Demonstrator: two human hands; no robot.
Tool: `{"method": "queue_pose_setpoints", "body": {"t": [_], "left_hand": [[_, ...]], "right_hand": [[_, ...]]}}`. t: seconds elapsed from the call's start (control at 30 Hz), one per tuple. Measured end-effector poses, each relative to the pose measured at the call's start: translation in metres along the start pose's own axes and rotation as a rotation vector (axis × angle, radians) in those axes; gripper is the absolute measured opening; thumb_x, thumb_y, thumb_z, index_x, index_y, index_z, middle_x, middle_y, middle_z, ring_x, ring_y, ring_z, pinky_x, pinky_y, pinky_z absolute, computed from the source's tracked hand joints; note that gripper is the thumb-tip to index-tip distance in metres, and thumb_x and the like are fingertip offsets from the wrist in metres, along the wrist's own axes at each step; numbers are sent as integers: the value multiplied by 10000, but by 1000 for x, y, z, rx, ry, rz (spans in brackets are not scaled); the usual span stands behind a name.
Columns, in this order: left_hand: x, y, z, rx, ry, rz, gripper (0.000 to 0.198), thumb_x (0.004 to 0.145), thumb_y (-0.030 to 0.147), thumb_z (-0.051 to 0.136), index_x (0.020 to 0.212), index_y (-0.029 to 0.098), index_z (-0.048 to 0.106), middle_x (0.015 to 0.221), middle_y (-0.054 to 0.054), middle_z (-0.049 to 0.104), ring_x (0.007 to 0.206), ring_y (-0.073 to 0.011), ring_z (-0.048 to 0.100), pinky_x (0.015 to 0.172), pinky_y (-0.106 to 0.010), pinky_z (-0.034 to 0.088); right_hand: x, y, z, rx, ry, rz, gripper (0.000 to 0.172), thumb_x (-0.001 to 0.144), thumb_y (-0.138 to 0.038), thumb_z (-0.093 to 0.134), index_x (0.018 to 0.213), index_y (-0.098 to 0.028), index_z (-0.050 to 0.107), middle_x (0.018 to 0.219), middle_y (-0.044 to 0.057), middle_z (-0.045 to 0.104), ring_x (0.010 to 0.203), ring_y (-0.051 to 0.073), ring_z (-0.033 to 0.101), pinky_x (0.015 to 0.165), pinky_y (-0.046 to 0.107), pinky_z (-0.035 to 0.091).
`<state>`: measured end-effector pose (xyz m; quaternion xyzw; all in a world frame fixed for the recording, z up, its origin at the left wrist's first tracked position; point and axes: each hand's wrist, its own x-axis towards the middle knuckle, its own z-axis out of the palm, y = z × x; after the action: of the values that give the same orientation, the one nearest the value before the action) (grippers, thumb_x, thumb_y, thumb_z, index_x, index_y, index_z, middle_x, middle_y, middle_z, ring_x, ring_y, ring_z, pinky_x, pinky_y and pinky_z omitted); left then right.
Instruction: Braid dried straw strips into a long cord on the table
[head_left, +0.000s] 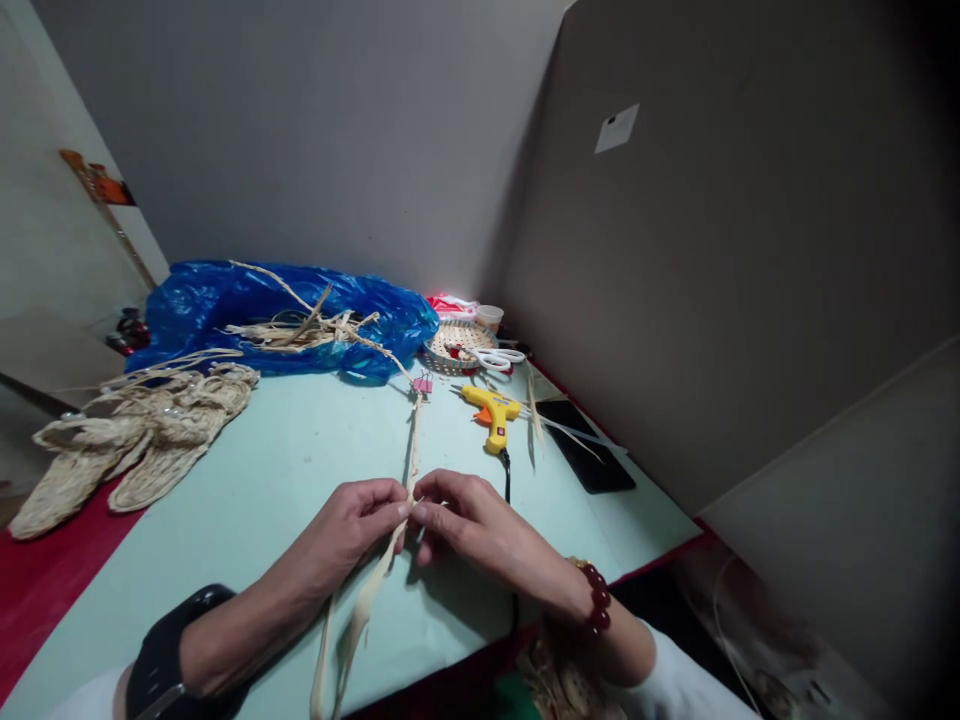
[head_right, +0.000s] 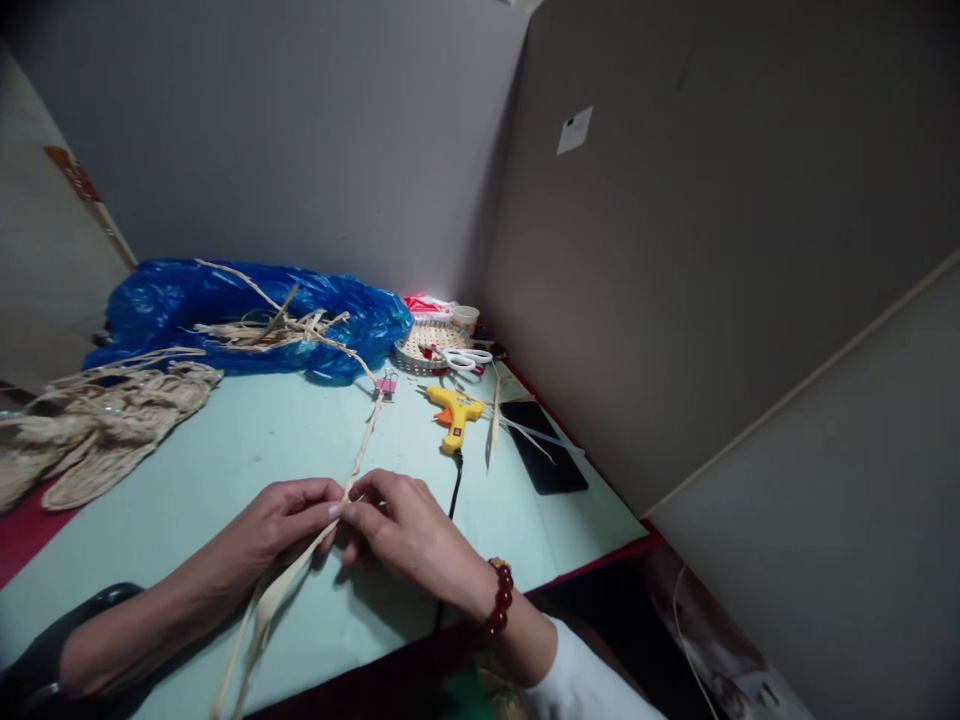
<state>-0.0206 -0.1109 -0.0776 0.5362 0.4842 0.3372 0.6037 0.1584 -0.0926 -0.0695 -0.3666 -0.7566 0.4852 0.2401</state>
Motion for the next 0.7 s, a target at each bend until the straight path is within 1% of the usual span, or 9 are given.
{"method": "queue_pose_setpoints", "body": {"t": [0.07, 0.17, 0.23, 0.33, 0.43, 0.5, 0.57, 0.63, 0.7], "left_hand": [[1, -1, 0, 32, 20, -8, 245, 778, 367, 596, 652, 159, 573, 565, 28, 568, 547, -108, 429, 546, -223, 286], [1, -1, 0, 65, 32, -2, 220, 770, 343, 597, 650, 159, 584, 540, 43, 538, 541, -107, 413, 542, -226, 278], [2, -1, -1, 67, 20, 9, 213, 773, 339, 584, 657, 160, 582, 544, 42, 536, 548, -111, 418, 549, -230, 282], [2, 0, -1, 58, 10, -16, 221, 771, 361, 584, 678, 160, 576, 546, 46, 519, 531, -105, 390, 530, -230, 254], [1, 1, 0, 36, 5, -51, 247, 775, 391, 585, 688, 160, 570, 544, 54, 490, 502, -92, 330, 502, -236, 201], [1, 2, 1, 14, 13, -64, 252, 784, 398, 580, 692, 164, 561, 544, 58, 477, 489, -87, 296, 492, -244, 176], [0, 3, 1, 1, 29, -86, 249, 788, 399, 579, 700, 167, 556, 536, 60, 471, 478, -84, 277, 488, -250, 157], [-1, 3, 1, 0, 48, -103, 245, 788, 397, 580, 707, 167, 557, 530, 57, 477, 472, -82, 277, 486, -252, 146], [-3, 3, 1, 5, 66, -104, 240, 786, 389, 578, 707, 163, 559, 530, 52, 487, 471, -81, 284, 486, -251, 143]], "right_hand": [[3, -1, 1, -57, 0, 4, 166, 936, -273, 462, 930, -167, 589, 710, -9, 651, 596, 95, 556, 607, 208, 398], [4, -6, -4, -195, 19, -25, 152, 905, -203, 488, 816, -158, 603, 738, -4, 655, 657, 100, 544, 626, 208, 374], [4, -8, -9, -258, 32, -44, 164, 891, -188, 501, 770, -156, 607, 712, -8, 644, 676, 104, 542, 635, 209, 366], [5, -8, -12, -255, 23, -63, 158, 880, -175, 516, 765, -158, 623, 699, -19, 646, 654, 96, 536, 632, 203, 365], [6, -5, -13, -220, 13, -73, 187, 888, -175, 511, 753, -155, 639, 698, -20, 651, 645, 91, 533, 637, 199, 370], [4, -5, -14, -226, 39, -71, 208, 901, -186, 499, 754, -157, 642, 699, -18, 648, 629, 89, 522, 626, 200, 369], [-4, -7, -16, -261, 135, -63, 201, 912, -199, 491, 770, -163, 629, 700, -18, 639, 610, 90, 511, 604, 205, 368], [-19, -12, -16, -305, 322, -71, 156, 921, -213, 489, 814, -173, 594, 718, -15, 624, 612, 95, 508, 597, 210, 376], [-41, -17, -11, -333, 499, -95, 104, 939, -227, 472, 891, -184, 553, 763, -5, 612, 636, 99, 517, 616, 213, 405]]}}
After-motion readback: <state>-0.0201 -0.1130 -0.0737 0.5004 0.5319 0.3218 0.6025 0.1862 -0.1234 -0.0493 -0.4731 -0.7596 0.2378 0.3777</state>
